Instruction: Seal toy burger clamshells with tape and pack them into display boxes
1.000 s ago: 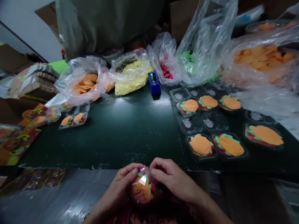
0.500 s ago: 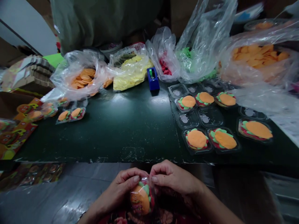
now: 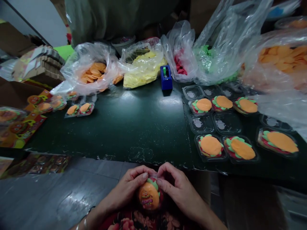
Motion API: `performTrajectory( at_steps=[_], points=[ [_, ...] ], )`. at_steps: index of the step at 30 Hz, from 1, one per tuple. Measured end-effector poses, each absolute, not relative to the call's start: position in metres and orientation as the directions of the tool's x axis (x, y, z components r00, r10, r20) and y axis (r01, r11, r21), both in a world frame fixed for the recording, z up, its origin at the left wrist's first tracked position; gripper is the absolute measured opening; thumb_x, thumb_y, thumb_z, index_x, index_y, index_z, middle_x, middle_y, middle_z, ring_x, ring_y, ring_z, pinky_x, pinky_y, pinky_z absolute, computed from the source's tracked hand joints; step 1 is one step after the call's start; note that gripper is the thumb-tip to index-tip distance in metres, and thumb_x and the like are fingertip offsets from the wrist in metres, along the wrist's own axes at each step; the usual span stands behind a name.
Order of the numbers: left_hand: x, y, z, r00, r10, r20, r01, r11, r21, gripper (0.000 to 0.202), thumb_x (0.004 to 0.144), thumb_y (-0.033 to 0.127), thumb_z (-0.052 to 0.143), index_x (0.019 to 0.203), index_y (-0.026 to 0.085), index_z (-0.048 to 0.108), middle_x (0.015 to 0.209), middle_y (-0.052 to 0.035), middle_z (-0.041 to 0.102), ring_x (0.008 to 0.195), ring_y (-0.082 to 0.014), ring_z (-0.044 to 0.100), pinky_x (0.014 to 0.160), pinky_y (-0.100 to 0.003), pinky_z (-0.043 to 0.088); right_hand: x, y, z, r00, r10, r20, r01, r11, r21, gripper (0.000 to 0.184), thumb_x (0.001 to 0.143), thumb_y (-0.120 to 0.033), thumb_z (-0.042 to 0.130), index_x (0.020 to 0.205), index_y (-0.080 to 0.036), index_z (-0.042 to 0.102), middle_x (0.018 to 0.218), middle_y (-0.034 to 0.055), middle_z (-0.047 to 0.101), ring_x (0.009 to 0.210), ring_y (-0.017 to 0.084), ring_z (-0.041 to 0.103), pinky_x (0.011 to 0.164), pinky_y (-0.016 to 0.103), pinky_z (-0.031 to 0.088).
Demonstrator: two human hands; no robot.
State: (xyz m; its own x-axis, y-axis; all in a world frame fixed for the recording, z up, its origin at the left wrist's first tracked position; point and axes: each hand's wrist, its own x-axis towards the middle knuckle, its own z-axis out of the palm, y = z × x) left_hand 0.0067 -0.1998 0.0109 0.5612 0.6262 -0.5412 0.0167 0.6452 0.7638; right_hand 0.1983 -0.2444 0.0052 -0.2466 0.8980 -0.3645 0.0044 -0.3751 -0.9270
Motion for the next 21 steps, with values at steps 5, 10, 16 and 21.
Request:
performTrajectory(
  at_steps=[5, 10, 16, 21],
  points=[
    [0.005, -0.201, 0.005, 0.584, 0.602, -0.545, -0.070, 0.706, 0.705, 0.032, 0.084, 0.042, 0.064, 0.098, 0.013, 0.063, 0.087, -0.0022, 0.060, 0.072, -0.0098, 0.053, 0.068, -0.021, 0.040, 0.202, -0.241, 0.005, -0.302, 0.895, -0.328, 0.039, -0.332, -0.943, 0.013, 0.087, -0.034, 0.060, 0.093, -0.022, 0.060, 0.091, 0.0000, 0.056, 0.087, 0.018, 0.051, 0.078, 0.027, 0.042],
    [-0.004, -0.204, 0.014, 0.647, 0.566, -0.511, -0.028, 0.688, 0.725, 0.040, 0.081, 0.041, 0.066, 0.112, 0.017, 0.057, 0.098, -0.0037, 0.061, 0.084, -0.0141, 0.056, 0.076, -0.026, 0.044, 0.201, -0.240, 0.001, -0.314, 0.891, -0.329, 0.014, -0.342, -0.940, 0.016, 0.088, -0.037, 0.057, 0.093, -0.022, 0.061, 0.092, 0.0006, 0.058, 0.088, 0.019, 0.052, 0.078, 0.029, 0.043],
    [-0.011, -0.202, 0.026, 0.633, 0.592, -0.499, 0.289, 0.417, 0.862, 0.062, 0.068, 0.029, 0.079, 0.125, 0.024, 0.054, 0.121, -0.0055, 0.058, 0.107, -0.0232, 0.054, 0.091, -0.035, 0.044, 0.201, -0.239, 0.005, -0.278, 0.901, -0.334, 0.088, -0.322, -0.943, 0.016, 0.089, -0.037, 0.055, 0.091, -0.022, 0.062, 0.088, -0.0003, 0.060, 0.083, 0.017, 0.055, 0.075, 0.028, 0.043],
    [-0.012, -0.192, 0.033, 0.675, 0.561, -0.480, 0.411, 0.254, 0.876, 0.053, 0.073, 0.034, 0.075, 0.122, 0.024, 0.056, 0.113, -0.0037, 0.063, 0.099, -0.0217, 0.058, 0.086, -0.032, 0.046, 0.202, -0.237, 0.015, -0.275, 0.888, -0.368, 0.199, -0.322, -0.926, 0.012, 0.089, -0.032, 0.054, 0.087, -0.021, 0.058, 0.079, -0.0018, 0.058, 0.074, 0.015, 0.052, 0.067, 0.026, 0.042]
  ],
)
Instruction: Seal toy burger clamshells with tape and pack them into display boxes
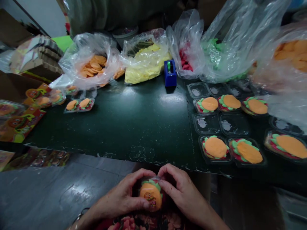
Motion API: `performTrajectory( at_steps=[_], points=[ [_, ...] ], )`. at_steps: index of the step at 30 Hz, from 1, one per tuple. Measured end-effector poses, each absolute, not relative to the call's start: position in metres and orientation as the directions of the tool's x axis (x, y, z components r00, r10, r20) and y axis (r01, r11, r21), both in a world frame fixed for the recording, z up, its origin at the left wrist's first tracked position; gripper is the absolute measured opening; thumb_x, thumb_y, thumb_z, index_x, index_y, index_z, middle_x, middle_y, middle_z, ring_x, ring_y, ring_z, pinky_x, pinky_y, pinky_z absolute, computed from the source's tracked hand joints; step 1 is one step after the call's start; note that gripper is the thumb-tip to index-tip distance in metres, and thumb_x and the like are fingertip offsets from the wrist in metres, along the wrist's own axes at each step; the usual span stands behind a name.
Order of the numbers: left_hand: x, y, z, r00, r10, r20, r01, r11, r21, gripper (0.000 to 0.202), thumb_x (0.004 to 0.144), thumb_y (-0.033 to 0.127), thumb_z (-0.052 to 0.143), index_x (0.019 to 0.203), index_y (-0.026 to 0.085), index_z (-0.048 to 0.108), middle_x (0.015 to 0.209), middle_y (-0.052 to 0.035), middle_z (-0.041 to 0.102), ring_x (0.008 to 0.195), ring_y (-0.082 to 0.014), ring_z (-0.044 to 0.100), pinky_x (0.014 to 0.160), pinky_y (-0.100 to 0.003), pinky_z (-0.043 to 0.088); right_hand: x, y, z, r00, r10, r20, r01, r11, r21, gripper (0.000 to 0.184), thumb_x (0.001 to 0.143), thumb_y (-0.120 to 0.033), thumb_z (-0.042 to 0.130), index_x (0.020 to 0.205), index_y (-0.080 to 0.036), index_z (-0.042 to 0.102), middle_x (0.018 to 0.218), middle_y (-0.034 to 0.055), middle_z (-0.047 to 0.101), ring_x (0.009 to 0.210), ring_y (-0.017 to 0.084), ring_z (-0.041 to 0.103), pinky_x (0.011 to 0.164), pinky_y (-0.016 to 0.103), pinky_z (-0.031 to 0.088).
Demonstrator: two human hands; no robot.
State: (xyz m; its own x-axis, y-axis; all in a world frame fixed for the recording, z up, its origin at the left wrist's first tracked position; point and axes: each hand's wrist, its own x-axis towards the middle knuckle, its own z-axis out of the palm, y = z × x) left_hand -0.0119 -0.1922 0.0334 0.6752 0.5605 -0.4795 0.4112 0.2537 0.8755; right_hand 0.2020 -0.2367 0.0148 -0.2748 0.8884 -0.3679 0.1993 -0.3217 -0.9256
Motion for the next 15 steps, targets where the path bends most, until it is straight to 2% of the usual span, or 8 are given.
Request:
performTrajectory(
  at_steps=[3, 5, 8, 11, 13, 15],
  points=[
    [-0.009, -0.182, 0.037, 0.712, 0.540, -0.449, 0.430, 0.170, 0.887, 0.034, 0.083, 0.036, 0.063, 0.113, 0.021, 0.061, 0.106, -0.0032, 0.066, 0.095, -0.0198, 0.059, 0.084, -0.030, 0.046, 0.202, -0.235, 0.015, -0.333, 0.865, -0.375, 0.192, -0.327, -0.925, 0.011, 0.088, -0.030, 0.054, 0.085, -0.020, 0.058, 0.077, -0.0025, 0.056, 0.071, 0.014, 0.051, 0.066, 0.024, 0.041],
    [-0.005, -0.177, 0.038, 0.732, 0.524, -0.436, 0.411, 0.171, 0.895, 0.027, 0.088, 0.036, 0.056, 0.108, 0.019, 0.063, 0.102, -0.0031, 0.067, 0.094, -0.0186, 0.060, 0.082, -0.028, 0.046, 0.202, -0.234, 0.014, -0.331, 0.865, -0.378, 0.210, -0.323, -0.923, 0.011, 0.089, -0.030, 0.053, 0.086, -0.020, 0.057, 0.077, -0.0024, 0.056, 0.071, 0.014, 0.051, 0.066, 0.024, 0.041],
    [-0.002, -0.175, 0.037, 0.731, 0.513, -0.449, 0.413, 0.192, 0.890, 0.027, 0.090, 0.037, 0.054, 0.106, 0.017, 0.062, 0.099, -0.0031, 0.067, 0.091, -0.0175, 0.060, 0.079, -0.027, 0.047, 0.200, -0.235, 0.015, -0.315, 0.878, -0.360, 0.306, -0.265, -0.914, 0.012, 0.091, -0.030, 0.051, 0.087, -0.020, 0.057, 0.080, -0.0010, 0.058, 0.074, 0.015, 0.053, 0.068, 0.026, 0.042],
    [-0.002, -0.179, 0.037, 0.716, 0.532, -0.452, 0.436, 0.166, 0.885, 0.028, 0.092, 0.038, 0.049, 0.107, 0.018, 0.061, 0.102, -0.0043, 0.066, 0.093, -0.0182, 0.060, 0.084, -0.029, 0.047, 0.198, -0.236, 0.019, -0.327, 0.886, -0.329, 0.387, -0.192, -0.902, 0.013, 0.092, -0.028, 0.049, 0.087, -0.020, 0.057, 0.084, 0.0007, 0.061, 0.078, 0.016, 0.055, 0.070, 0.027, 0.042],
    [-0.005, -0.182, 0.036, 0.715, 0.536, -0.449, 0.426, 0.175, 0.888, 0.030, 0.093, 0.039, 0.047, 0.110, 0.018, 0.060, 0.105, -0.0051, 0.065, 0.096, -0.0191, 0.060, 0.085, -0.031, 0.047, 0.197, -0.238, 0.021, -0.325, 0.884, -0.335, 0.383, -0.201, -0.902, 0.014, 0.092, -0.030, 0.048, 0.086, -0.020, 0.056, 0.083, 0.0006, 0.061, 0.076, 0.016, 0.055, 0.070, 0.027, 0.042],
    [-0.009, -0.187, 0.036, 0.721, 0.531, -0.445, 0.405, 0.198, 0.893, 0.036, 0.089, 0.041, 0.054, 0.119, 0.020, 0.056, 0.111, -0.0056, 0.064, 0.100, -0.0210, 0.060, 0.087, -0.033, 0.048, 0.198, -0.240, 0.021, -0.306, 0.883, -0.355, 0.338, -0.248, -0.908, 0.017, 0.092, -0.034, 0.049, 0.085, -0.021, 0.057, 0.080, 0.0001, 0.061, 0.074, 0.016, 0.055, 0.068, 0.027, 0.043]
  ],
)
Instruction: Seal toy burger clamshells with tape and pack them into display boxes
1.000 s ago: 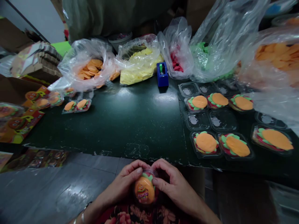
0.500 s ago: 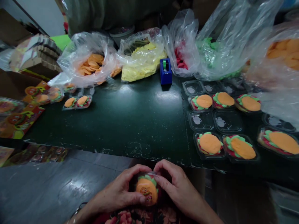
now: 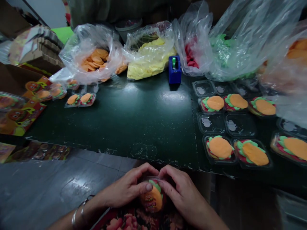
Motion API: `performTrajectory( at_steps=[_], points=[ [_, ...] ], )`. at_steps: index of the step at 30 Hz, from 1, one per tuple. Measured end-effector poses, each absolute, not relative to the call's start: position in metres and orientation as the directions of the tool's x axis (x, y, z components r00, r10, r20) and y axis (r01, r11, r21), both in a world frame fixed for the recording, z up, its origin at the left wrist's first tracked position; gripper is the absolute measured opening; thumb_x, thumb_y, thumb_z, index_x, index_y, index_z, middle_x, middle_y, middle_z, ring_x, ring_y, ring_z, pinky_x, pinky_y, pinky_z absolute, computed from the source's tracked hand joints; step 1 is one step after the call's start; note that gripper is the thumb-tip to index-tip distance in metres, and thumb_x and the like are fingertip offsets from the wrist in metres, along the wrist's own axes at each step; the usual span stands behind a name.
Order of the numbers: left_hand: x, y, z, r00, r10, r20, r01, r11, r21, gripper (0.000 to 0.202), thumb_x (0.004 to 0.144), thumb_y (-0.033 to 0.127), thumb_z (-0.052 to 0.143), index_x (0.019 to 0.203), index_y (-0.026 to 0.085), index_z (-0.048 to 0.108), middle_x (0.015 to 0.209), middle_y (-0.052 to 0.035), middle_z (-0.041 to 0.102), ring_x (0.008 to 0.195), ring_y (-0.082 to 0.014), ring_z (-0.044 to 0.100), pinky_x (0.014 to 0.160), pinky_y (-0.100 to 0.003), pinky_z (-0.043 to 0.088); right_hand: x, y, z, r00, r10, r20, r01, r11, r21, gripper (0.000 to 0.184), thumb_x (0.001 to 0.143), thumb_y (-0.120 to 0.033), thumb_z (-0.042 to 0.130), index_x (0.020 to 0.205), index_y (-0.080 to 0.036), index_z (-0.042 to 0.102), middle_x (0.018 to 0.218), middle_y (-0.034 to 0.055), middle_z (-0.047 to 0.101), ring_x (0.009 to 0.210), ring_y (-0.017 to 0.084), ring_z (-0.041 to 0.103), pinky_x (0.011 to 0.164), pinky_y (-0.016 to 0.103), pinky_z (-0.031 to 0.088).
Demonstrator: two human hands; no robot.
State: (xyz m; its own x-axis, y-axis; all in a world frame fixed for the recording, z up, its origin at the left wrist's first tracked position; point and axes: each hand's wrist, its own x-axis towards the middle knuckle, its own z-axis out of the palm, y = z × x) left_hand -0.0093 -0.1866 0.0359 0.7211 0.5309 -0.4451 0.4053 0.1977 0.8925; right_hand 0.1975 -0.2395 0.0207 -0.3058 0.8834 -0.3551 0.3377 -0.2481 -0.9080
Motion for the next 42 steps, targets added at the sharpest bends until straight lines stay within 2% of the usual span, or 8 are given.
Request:
performTrajectory(
  at_steps=[4, 6, 10, 15, 20, 29, 37, 42],
  points=[
    [-0.016, -0.191, 0.035, 0.736, 0.588, -0.335, 0.427, -0.020, 0.904, 0.083, 0.069, 0.043, 0.078, 0.140, 0.025, 0.037, 0.145, -0.0125, 0.040, 0.129, -0.0318, 0.042, 0.105, -0.046, 0.038, 0.197, -0.231, 0.017, -0.173, 0.905, -0.388, 0.196, -0.355, -0.914, 0.025, 0.089, -0.044, 0.051, 0.082, -0.021, 0.057, 0.074, -0.0010, 0.056, 0.068, 0.015, 0.051, 0.061, 0.026, 0.043],
    [-0.016, -0.184, 0.033, 0.742, 0.633, -0.221, 0.447, -0.221, 0.867, 0.090, 0.069, 0.040, 0.078, 0.144, 0.025, 0.031, 0.152, -0.0146, 0.029, 0.137, -0.0334, 0.030, 0.111, -0.051, 0.029, 0.194, -0.215, 0.015, -0.104, 0.918, -0.382, 0.114, -0.370, -0.922, 0.026, 0.086, -0.046, 0.055, 0.081, -0.020, 0.058, 0.073, -0.0010, 0.056, 0.067, 0.015, 0.051, 0.060, 0.026, 0.044],
    [-0.012, -0.147, 0.027, 0.711, 0.703, -0.035, 0.509, -0.480, 0.715, 0.078, 0.068, 0.028, 0.078, 0.136, 0.021, 0.040, 0.140, -0.0149, 0.044, 0.132, -0.0319, 0.034, 0.113, -0.052, 0.023, 0.185, -0.170, 0.011, -0.052, 0.946, -0.319, -0.035, -0.320, -0.947, 0.026, 0.078, -0.045, 0.064, 0.080, -0.019, 0.060, 0.070, -0.0019, 0.058, 0.066, 0.015, 0.054, 0.064, 0.028, 0.047],
    [-0.012, -0.107, 0.026, 0.585, 0.801, -0.125, 0.585, -0.310, 0.749, 0.063, 0.066, 0.034, 0.079, 0.122, 0.020, 0.052, 0.119, -0.0100, 0.056, 0.109, -0.0271, 0.052, 0.096, -0.043, 0.043, 0.189, -0.153, 0.006, -0.036, 0.955, -0.293, -0.113, -0.296, -0.949, 0.034, 0.070, -0.041, 0.071, 0.094, -0.018, 0.060, 0.082, 0.0017, 0.065, 0.073, 0.017, 0.062, 0.070, 0.031, 0.050],
    [-0.015, -0.104, 0.025, 0.561, 0.810, -0.173, 0.569, -0.226, 0.790, 0.064, 0.069, 0.042, 0.076, 0.124, 0.019, 0.051, 0.120, -0.0104, 0.056, 0.108, -0.0264, 0.054, 0.095, -0.041, 0.043, 0.186, -0.175, 0.003, -0.158, 0.925, -0.345, -0.178, -0.371, -0.912, 0.028, 0.078, -0.043, 0.066, 0.087, -0.017, 0.062, 0.064, -0.0013, 0.063, 0.060, 0.013, 0.058, 0.061, 0.027, 0.046],
    [-0.006, -0.106, 0.034, 0.492, 0.831, -0.261, 0.548, -0.063, 0.834, 0.061, 0.070, 0.039, 0.077, 0.122, 0.020, 0.052, 0.116, -0.0088, 0.060, 0.103, -0.0256, 0.057, 0.092, -0.040, 0.045, 0.175, -0.178, -0.001, -0.127, 0.950, -0.285, -0.362, -0.312, -0.878, 0.028, 0.082, -0.045, 0.065, 0.078, -0.018, 0.062, 0.066, -0.0018, 0.060, 0.061, 0.012, 0.055, 0.062, 0.025, 0.045],
    [-0.016, -0.107, 0.011, 0.622, 0.783, -0.019, 0.438, -0.328, 0.837, 0.075, 0.068, 0.037, 0.080, 0.133, 0.024, 0.044, 0.139, -0.0147, 0.045, 0.130, -0.0322, 0.038, 0.109, -0.051, 0.032, 0.188, -0.156, 0.003, 0.048, 0.977, -0.210, -0.330, -0.183, -0.926, 0.032, 0.082, -0.043, 0.065, 0.107, -0.023, 0.064, 0.092, 0.0016, 0.064, 0.076, 0.015, 0.060, 0.070, 0.027, 0.050],
    [-0.018, -0.106, 0.005, 0.688, 0.725, 0.047, 0.426, -0.455, 0.782, 0.077, 0.071, 0.032, 0.079, 0.137, 0.026, 0.040, 0.143, -0.0147, 0.041, 0.135, -0.0333, 0.032, 0.111, -0.056, 0.027, 0.189, -0.141, 0.006, 0.005, 0.972, -0.236, -0.320, -0.222, -0.921, 0.028, 0.079, -0.044, 0.068, 0.092, -0.019, 0.066, 0.077, -0.0006, 0.063, 0.067, 0.014, 0.055, 0.064, 0.026, 0.048]
  ],
)
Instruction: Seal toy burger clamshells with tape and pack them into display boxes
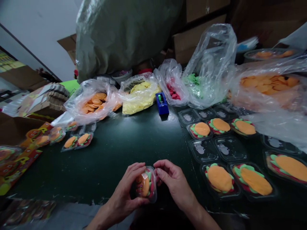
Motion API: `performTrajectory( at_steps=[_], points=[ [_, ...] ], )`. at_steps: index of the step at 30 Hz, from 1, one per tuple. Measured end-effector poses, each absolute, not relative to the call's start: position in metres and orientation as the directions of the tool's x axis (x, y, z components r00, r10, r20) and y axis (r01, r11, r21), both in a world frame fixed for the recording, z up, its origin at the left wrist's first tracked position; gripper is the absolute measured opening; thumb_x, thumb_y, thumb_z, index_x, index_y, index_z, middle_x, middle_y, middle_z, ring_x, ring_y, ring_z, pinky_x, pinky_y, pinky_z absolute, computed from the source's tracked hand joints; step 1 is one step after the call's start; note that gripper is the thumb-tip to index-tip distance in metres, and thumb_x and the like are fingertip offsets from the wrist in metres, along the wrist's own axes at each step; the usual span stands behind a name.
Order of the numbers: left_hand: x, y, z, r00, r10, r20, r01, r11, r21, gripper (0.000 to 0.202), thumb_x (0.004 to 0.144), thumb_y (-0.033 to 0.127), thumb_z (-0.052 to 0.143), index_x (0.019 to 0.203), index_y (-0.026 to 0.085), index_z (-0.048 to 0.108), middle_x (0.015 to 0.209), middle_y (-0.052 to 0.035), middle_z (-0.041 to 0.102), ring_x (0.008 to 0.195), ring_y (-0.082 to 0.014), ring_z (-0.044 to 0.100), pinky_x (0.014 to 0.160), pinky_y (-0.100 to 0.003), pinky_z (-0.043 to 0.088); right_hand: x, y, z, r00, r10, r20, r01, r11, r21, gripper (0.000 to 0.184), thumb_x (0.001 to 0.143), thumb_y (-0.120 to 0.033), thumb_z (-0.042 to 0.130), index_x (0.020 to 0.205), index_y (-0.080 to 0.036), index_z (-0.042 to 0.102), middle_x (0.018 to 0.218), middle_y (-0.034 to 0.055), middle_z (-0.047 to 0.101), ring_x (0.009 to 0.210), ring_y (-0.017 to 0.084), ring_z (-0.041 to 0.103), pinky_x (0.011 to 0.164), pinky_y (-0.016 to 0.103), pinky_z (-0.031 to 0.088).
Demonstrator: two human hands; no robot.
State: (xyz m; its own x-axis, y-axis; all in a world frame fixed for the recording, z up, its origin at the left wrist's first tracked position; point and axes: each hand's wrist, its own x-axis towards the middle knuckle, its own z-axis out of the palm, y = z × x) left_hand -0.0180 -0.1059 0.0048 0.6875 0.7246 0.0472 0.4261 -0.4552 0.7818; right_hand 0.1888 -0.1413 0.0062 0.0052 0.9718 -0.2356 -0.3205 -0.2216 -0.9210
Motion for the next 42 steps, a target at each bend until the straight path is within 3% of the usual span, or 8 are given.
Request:
performTrajectory(
  at_steps=[6, 12, 20, 25, 29, 32, 36, 42],
  points=[
    [-0.023, -0.102, 0.008, 0.772, 0.634, 0.054, 0.408, -0.559, 0.722, 0.073, 0.075, 0.027, 0.075, 0.138, 0.026, 0.037, 0.143, -0.0144, 0.043, 0.137, -0.0330, 0.030, 0.113, -0.058, 0.024, 0.194, -0.136, 0.003, -0.201, 0.923, -0.330, -0.421, -0.385, -0.821, 0.029, 0.074, -0.043, 0.074, 0.083, -0.017, 0.065, 0.068, -0.0032, 0.060, 0.059, 0.010, 0.052, 0.058, 0.024, 0.043],
    [-0.028, -0.100, 0.005, 0.794, 0.606, 0.036, 0.364, -0.522, 0.771, 0.065, 0.080, 0.031, 0.070, 0.136, 0.026, 0.038, 0.146, -0.0154, 0.040, 0.139, -0.0332, 0.027, 0.114, -0.059, 0.022, 0.194, -0.133, 0.001, -0.246, 0.907, -0.343, -0.393, -0.417, -0.820, 0.028, 0.073, -0.040, 0.075, 0.083, -0.016, 0.063, 0.069, -0.0037, 0.061, 0.060, 0.010, 0.055, 0.059, 0.024, 0.045],
    [-0.030, -0.099, 0.002, 0.758, 0.648, -0.066, 0.355, -0.325, 0.877, 0.061, 0.077, 0.030, 0.072, 0.132, 0.021, 0.045, 0.144, -0.0178, 0.039, 0.140, -0.0347, 0.023, 0.112, -0.057, 0.023, 0.194, -0.124, -0.001, -0.347, 0.878, -0.329, -0.237, -0.422, -0.875, 0.024, 0.071, -0.027, 0.074, 0.085, -0.017, 0.056, 0.071, -0.0061, 0.056, 0.056, 0.007, 0.050, 0.050, 0.018, 0.043],
    [-0.027, -0.093, 0.016, 0.709, 0.680, -0.189, 0.356, -0.114, 0.927, 0.062, 0.070, 0.028, 0.078, 0.125, 0.022, 0.051, 0.139, -0.0141, 0.043, 0.129, -0.0300, 0.039, 0.109, -0.045, 0.032, 0.188, -0.121, -0.002, -0.335, 0.869, -0.365, -0.134, -0.427, -0.894, 0.021, 0.076, -0.030, 0.068, 0.085, -0.017, 0.054, 0.071, -0.0047, 0.056, 0.059, 0.009, 0.052, 0.049, 0.020, 0.047],
    [-0.026, -0.088, 0.024, 0.675, 0.698, -0.240, 0.381, -0.052, 0.923, 0.061, 0.067, 0.021, 0.076, 0.123, 0.021, 0.053, 0.132, -0.0104, 0.048, 0.119, -0.0273, 0.046, 0.105, -0.041, 0.035, 0.182, -0.121, -0.001, -0.273, 0.882, -0.384, -0.046, -0.411, -0.910, 0.020, 0.075, -0.030, 0.065, 0.084, -0.018, 0.053, 0.070, -0.0048, 0.056, 0.059, 0.010, 0.053, 0.047, 0.021, 0.049],
    [-0.028, -0.084, 0.023, 0.670, 0.678, -0.303, 0.334, 0.089, 0.938, 0.061, 0.068, 0.025, 0.074, 0.124, 0.022, 0.052, 0.123, -0.0080, 0.054, 0.111, -0.0255, 0.051, 0.097, -0.038, 0.039, 0.180, -0.123, -0.003, -0.254, 0.891, -0.375, -0.049, -0.399, -0.915, 0.022, 0.075, -0.033, 0.063, 0.087, -0.017, 0.054, 0.070, -0.0045, 0.056, 0.057, 0.010, 0.054, 0.045, 0.021, 0.049],
    [-0.028, -0.077, 0.023, 0.692, 0.625, -0.363, 0.134, 0.383, 0.914, 0.048, 0.071, 0.034, 0.073, 0.113, 0.016, 0.056, 0.102, -0.0046, 0.061, 0.091, -0.0196, 0.056, 0.080, -0.030, 0.044, 0.178, -0.124, -0.009, -0.228, 0.909, -0.349, -0.044, -0.368, -0.929, 0.023, 0.073, -0.034, 0.062, 0.085, -0.017, 0.054, 0.065, -0.0055, 0.054, 0.051, 0.009, 0.052, 0.043, 0.021, 0.048],
    [-0.017, -0.069, 0.031, 0.586, 0.679, -0.442, 0.169, 0.431, 0.886, 0.042, 0.072, 0.044, 0.073, 0.097, 0.012, 0.061, 0.091, -0.0045, 0.061, 0.083, -0.0166, 0.055, 0.078, -0.029, 0.041, 0.172, -0.136, -0.013, -0.062, 0.956, -0.287, -0.040, -0.289, -0.956, 0.018, 0.078, -0.033, 0.058, 0.088, -0.020, 0.051, 0.069, -0.0046, 0.053, 0.055, 0.012, 0.052, 0.047, 0.025, 0.047]
  ],
)
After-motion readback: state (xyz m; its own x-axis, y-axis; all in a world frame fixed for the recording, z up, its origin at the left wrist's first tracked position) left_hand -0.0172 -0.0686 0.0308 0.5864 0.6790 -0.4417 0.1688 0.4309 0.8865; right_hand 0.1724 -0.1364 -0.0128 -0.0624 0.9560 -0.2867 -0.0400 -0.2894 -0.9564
